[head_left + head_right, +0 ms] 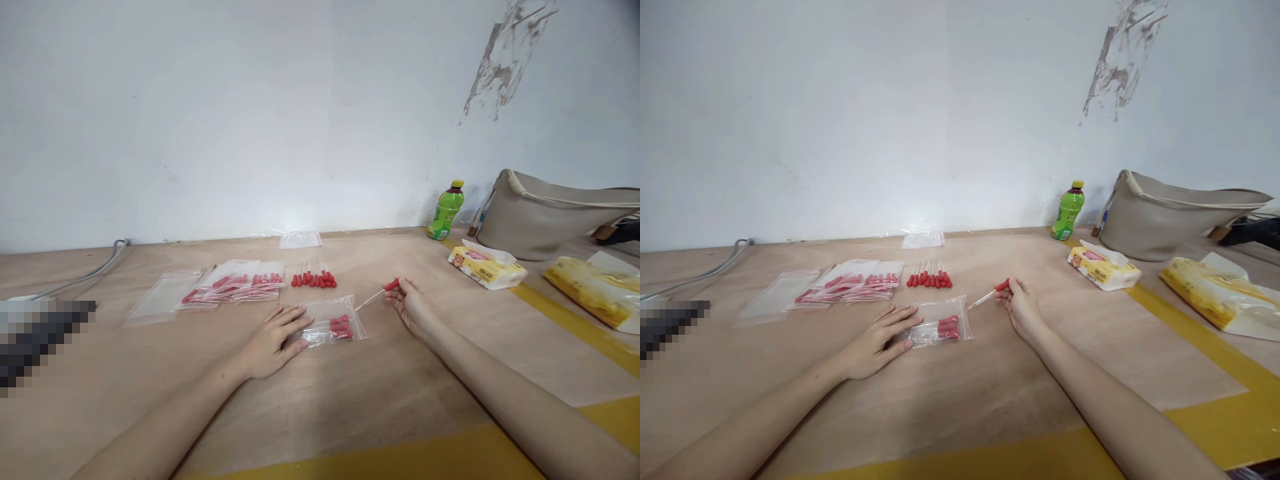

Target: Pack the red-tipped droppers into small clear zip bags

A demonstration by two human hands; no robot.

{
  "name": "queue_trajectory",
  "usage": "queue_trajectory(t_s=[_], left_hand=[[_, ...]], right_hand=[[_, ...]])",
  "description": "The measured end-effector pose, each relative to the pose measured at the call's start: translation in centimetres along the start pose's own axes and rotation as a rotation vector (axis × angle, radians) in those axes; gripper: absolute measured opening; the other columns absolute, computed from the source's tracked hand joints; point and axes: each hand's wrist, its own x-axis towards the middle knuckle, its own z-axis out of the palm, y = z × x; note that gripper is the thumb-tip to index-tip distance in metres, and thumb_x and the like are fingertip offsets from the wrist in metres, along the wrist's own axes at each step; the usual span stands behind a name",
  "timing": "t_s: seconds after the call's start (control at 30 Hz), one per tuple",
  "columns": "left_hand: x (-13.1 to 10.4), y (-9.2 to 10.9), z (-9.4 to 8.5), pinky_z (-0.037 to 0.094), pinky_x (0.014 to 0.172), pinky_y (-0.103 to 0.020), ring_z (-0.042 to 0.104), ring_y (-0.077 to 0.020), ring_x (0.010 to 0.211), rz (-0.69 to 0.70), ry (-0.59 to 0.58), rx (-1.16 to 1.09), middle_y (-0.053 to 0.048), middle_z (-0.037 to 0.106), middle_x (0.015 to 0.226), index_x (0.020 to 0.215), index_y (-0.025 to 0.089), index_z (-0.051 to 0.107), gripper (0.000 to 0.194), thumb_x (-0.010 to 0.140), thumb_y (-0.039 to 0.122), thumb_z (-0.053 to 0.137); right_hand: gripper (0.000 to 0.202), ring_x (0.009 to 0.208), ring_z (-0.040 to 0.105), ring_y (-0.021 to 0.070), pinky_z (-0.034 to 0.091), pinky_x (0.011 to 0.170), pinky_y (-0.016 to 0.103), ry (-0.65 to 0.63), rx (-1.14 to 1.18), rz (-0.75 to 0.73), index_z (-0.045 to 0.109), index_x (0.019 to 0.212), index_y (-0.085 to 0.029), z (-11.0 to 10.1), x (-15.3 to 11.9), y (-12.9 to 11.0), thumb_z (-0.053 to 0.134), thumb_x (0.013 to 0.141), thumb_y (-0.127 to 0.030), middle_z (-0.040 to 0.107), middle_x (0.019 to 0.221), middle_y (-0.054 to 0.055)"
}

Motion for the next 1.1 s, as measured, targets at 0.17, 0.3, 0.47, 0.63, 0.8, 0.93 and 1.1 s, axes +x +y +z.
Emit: queue_trajectory(t_s=[0.17, 0.3, 0.47, 0.63, 0.8, 0.93, 1.1], left_hand=[[0.0, 0.0, 0.0, 0.019, 0.107, -0.046, 0.027, -0.0209, 0.130, 0.012, 0.016, 0.006, -0.004, 0.031, 0.141, 0.131, 0.029, 0.037, 0.045, 0.089, 0.044, 0.036], [0.0, -0.1, 0.0, 0.017, 0.107, -0.046, 0.027, -0.0211, 0.129, 0.010, 0.015, 0.006, -0.003, 0.032, 0.140, 0.131, 0.029, 0.037, 0.045, 0.089, 0.044, 0.035], [0.1, -0.1, 0.1, 0.017, 0.107, -0.045, 0.026, -0.0210, 0.130, 0.008, 0.011, 0.002, -0.004, 0.032, 0.140, 0.133, 0.028, 0.034, 0.047, 0.089, 0.044, 0.035], [0.1, 0.0, 0.0, 0.018, 0.107, -0.045, 0.027, -0.0211, 0.129, 0.009, 0.007, 0.000, -0.004, 0.031, 0.141, 0.134, 0.027, 0.031, 0.048, 0.089, 0.044, 0.034], [0.1, 0.1, -0.1, 0.017, 0.107, -0.046, 0.026, -0.0209, 0.130, 0.013, 0.008, -0.003, -0.004, 0.031, 0.141, 0.135, 0.027, 0.029, 0.048, 0.089, 0.043, 0.034], [0.1, 0.0, -0.1, 0.017, 0.107, -0.045, 0.026, -0.0207, 0.130, 0.004, 0.003, -0.007, -0.005, 0.032, 0.140, 0.134, 0.027, 0.031, 0.048, 0.089, 0.044, 0.035], [0.1, 0.0, -0.1, 0.018, 0.107, -0.047, 0.028, -0.0219, 0.129, 0.012, 0.015, -0.015, -0.004, 0.035, 0.139, 0.134, 0.027, 0.031, 0.048, 0.089, 0.042, 0.036]], right_hand=[[0.012, 0.055, 0.062, 0.0101, 0.052, 0.053, 0.020, -0.070, -0.001, 0.037, 0.049, 0.074, -0.019, 0.0, -0.2, 0.7, 0.043, 0.085, -0.017, 0.065, 0.063, 0.002], [0.015, 0.061, 0.064, 0.0122, 0.055, 0.060, 0.024, -0.116, 0.010, 0.136, 0.050, 0.072, -0.018, 0.6, -1.0, 1.0, 0.043, 0.085, -0.015, 0.064, 0.066, 0.003], [0.015, 0.067, 0.065, 0.0128, 0.054, 0.068, 0.025, -0.198, -0.025, 0.250, 0.052, 0.070, -0.017, 1.7, -2.5, 0.9, 0.047, 0.083, -0.014, 0.065, 0.073, 0.005], [0.008, 0.050, 0.058, 0.0068, 0.048, 0.050, 0.016, -0.309, -0.208, 0.305, 0.055, 0.069, -0.015, 1.8, -2.8, 1.1, 0.058, 0.076, -0.014, 0.063, 0.063, 0.000], [0.012, 0.040, 0.049, 0.0048, 0.037, 0.037, 0.013, -0.367, -0.479, 0.225, 0.057, 0.073, -0.015, 2.0, -2.9, 1.2, 0.063, 0.072, -0.024, 0.055, 0.047, -0.004], [0.015, 0.035, 0.042, 0.0045, 0.030, 0.030, 0.012, -0.383, -0.631, 0.172, 0.057, 0.071, -0.016, 3.0, -3.0, 1.2, 0.065, 0.068, -0.027, 0.049, 0.041, -0.007], [0.013, 0.028, 0.034, 0.0045, 0.020, 0.026, 0.014, -0.363, -0.746, 0.157, 0.056, 0.067, -0.017, 4.3, -2.2, 1.9, 0.066, 0.065, -0.025, 0.045, 0.035, -0.009]])
